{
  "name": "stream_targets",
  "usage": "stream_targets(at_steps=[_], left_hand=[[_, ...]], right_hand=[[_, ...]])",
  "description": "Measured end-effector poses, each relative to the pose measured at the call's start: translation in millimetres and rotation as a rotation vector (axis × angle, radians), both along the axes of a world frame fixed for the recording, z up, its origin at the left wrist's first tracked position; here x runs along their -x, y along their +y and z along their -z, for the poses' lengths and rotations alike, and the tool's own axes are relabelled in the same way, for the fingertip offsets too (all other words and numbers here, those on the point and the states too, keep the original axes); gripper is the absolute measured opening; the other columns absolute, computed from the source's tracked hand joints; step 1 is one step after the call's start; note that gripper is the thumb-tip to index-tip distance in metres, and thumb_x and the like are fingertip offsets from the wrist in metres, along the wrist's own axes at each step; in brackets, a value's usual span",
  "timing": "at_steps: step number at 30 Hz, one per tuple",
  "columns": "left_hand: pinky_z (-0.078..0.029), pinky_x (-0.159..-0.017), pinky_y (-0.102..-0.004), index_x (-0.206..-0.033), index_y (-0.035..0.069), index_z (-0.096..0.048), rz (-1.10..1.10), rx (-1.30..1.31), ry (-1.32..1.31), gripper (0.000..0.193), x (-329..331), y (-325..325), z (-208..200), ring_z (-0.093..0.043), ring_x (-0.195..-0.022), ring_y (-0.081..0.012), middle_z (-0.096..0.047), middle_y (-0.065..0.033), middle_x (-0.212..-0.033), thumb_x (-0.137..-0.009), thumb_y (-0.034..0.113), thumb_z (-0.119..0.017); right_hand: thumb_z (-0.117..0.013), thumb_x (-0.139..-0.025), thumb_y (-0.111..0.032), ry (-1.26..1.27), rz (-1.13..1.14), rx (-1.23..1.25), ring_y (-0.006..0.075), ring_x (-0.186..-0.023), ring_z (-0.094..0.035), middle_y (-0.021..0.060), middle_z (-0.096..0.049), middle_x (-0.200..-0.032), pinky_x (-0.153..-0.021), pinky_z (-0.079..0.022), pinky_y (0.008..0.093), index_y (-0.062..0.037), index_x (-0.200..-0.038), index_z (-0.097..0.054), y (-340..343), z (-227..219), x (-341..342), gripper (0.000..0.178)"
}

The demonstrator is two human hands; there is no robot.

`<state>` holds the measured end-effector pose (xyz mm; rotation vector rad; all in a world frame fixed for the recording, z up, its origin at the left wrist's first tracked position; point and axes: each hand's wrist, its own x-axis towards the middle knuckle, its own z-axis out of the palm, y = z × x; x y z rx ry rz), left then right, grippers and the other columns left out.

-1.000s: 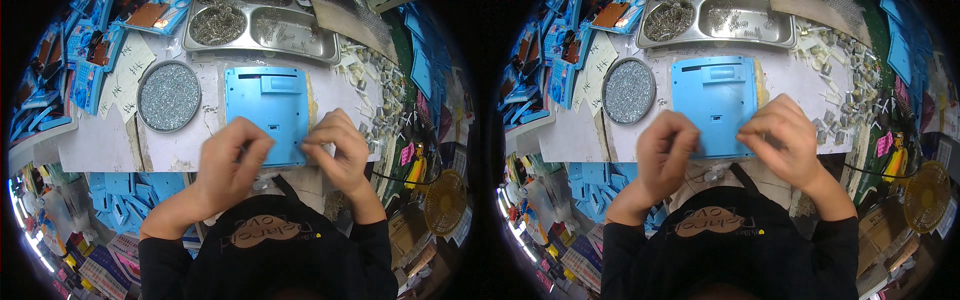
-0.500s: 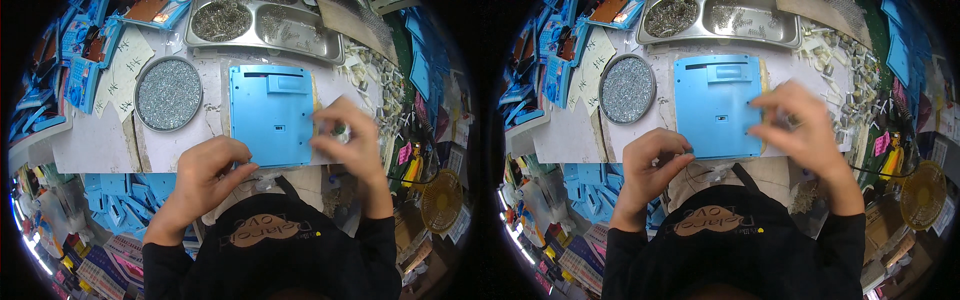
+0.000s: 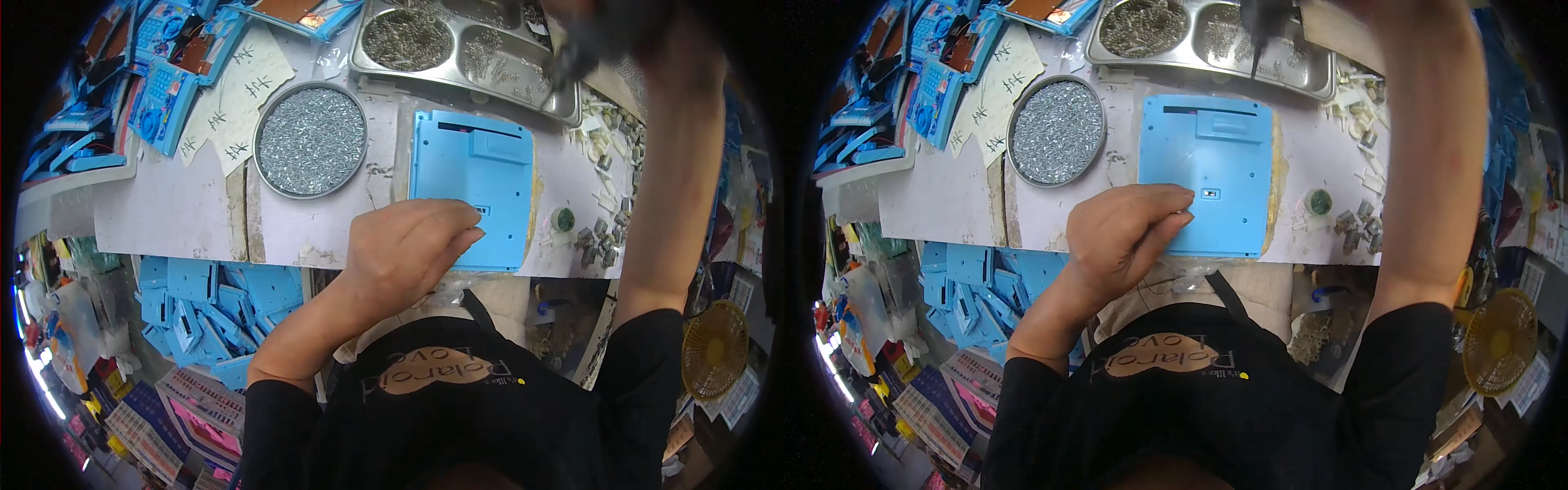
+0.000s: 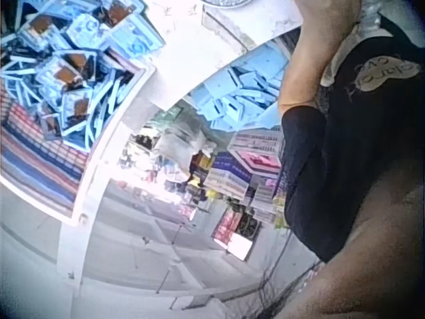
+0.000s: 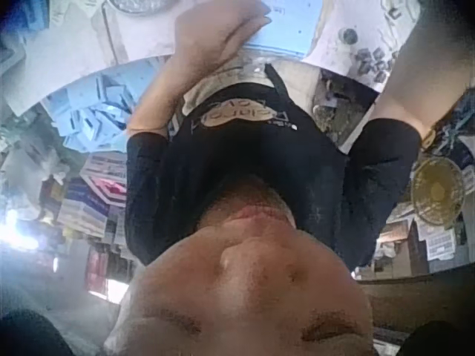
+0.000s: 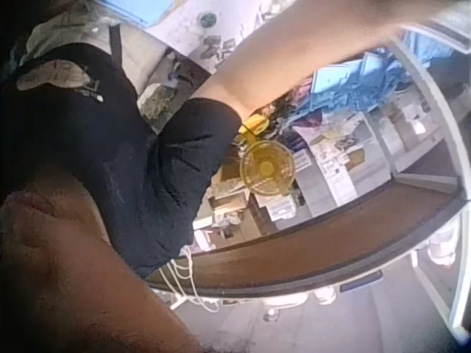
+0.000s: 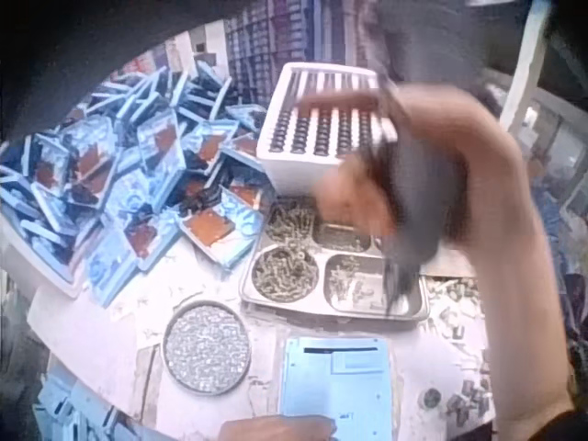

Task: Assemble the internal components and housing of a blue electronic toy device, including soldering wires and using an electric screwdriver.

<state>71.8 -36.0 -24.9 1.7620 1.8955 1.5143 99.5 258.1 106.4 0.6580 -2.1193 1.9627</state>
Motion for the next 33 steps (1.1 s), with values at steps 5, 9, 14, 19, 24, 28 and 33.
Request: stream_targets(at_steps=[5, 9, 14, 19, 24, 28, 33], left_hand=[[-0.058, -0.068, -0.0327, -0.102, 0.004, -0.072, -0.019, -0.046, 0.008, 0.019, 2, -3, 13, -0.075, -0.081, -0.0257, -0.076, -0.0107, -0.096, -0.084, 0.004, -0.079], [-0.059, -0.067, -0.033, -0.101, 0.003, -0.072, 0.02, -0.049, -0.021, 0.019, 1, -1, 10, -0.075, -0.079, -0.0266, -0.076, -0.0115, -0.094, -0.084, 0.004, -0.079], [-0.058, -0.064, -0.0332, -0.1, 0.003, -0.071, 0.027, -0.087, -0.056, 0.02, 5, -1, 15, -0.074, -0.076, -0.0271, -0.075, -0.0119, -0.091, -0.082, 0.002, -0.08], [-0.056, -0.061, -0.0322, -0.098, 0.004, -0.07, -0.044, -0.17, -0.011, 0.024, 5, -4, 26, -0.072, -0.071, -0.0254, -0.074, -0.0096, -0.088, -0.078, 0.006, -0.084], [-0.053, -0.073, -0.037, -0.101, 0.006, -0.072, -0.126, -0.039, 0.117, 0.033, 36, -16, 20, -0.07, -0.083, -0.0275, -0.074, -0.0091, -0.096, -0.074, 0.018, -0.087], [-0.046, -0.086, -0.0402, -0.101, 0.012, -0.076, -0.602, 0.348, 0.544, 0.028, 111, -29, 20, -0.063, -0.095, -0.0282, -0.07, -0.0069, -0.096, -0.077, 0.023, -0.084], [-0.037, -0.09, -0.0453, -0.097, 0.011, -0.074, -0.484, 0.314, 0.321, 0.02, 134, -34, 39, -0.058, -0.098, -0.0276, -0.066, -0.0049, -0.101, -0.082, 0.022, -0.079]], right_hand=[[-0.059, -0.099, -0.046, -0.017, 0.117, 0.256, 0.0032, -0.06, -0.055, -0.0139, -0.052, -0.064, -0.062, -0.036, 0.0232, -0.0179, -0.115, -0.051, -90, 35, -66, 0.033], [-0.069, -0.095, -0.048, 0.026, 0.265, 0.363, 0.0037, -0.06, -0.058, -0.014, -0.055, -0.064, -0.061, -0.038, 0.0218, -0.0199, -0.105, -0.049, -114, 36, -88, 0.036], [-0.071, -0.094, -0.047, -0.022, 0.321, 0.365, 0.0059, -0.057, -0.056, -0.0118, -0.055, -0.064, -0.059, -0.037, 0.0235, -0.0189, -0.103, -0.05, -126, 36, -79, 0.036], [-0.072, -0.093, -0.046, -0.006, 0.36, 0.357, 0.0061, -0.053, -0.054, -0.012, -0.054, -0.062, -0.057, -0.036, 0.0244, -0.0189, -0.101, -0.05, -135, 37, -73, 0.036], [-0.069, -0.093, -0.043, 0.016, 0.38, 0.315, 0.0064, -0.055, -0.051, -0.0119, -0.051, -0.06, -0.06, -0.035, 0.0255, -0.0185, -0.101, -0.05, -129, 41, -69, 0.032], [-0.063, -0.095, -0.043, 0.043, 0.401, 0.264, 0.0083, -0.059, -0.048, -0.0089, -0.05, -0.063, -0.065, -0.035, 0.027, -0.0157, -0.104, -0.05, -113, 58, -65, 0.032], [-0.065, -0.095, -0.046, 0.068, 0.399, 0.225, 0.0101, -0.061, -0.048, -0.0072, -0.049, -0.066, -0.065, -0.035, 0.0268, -0.0129, -0.108, -0.049, -99, 55, -85, 0.039]])
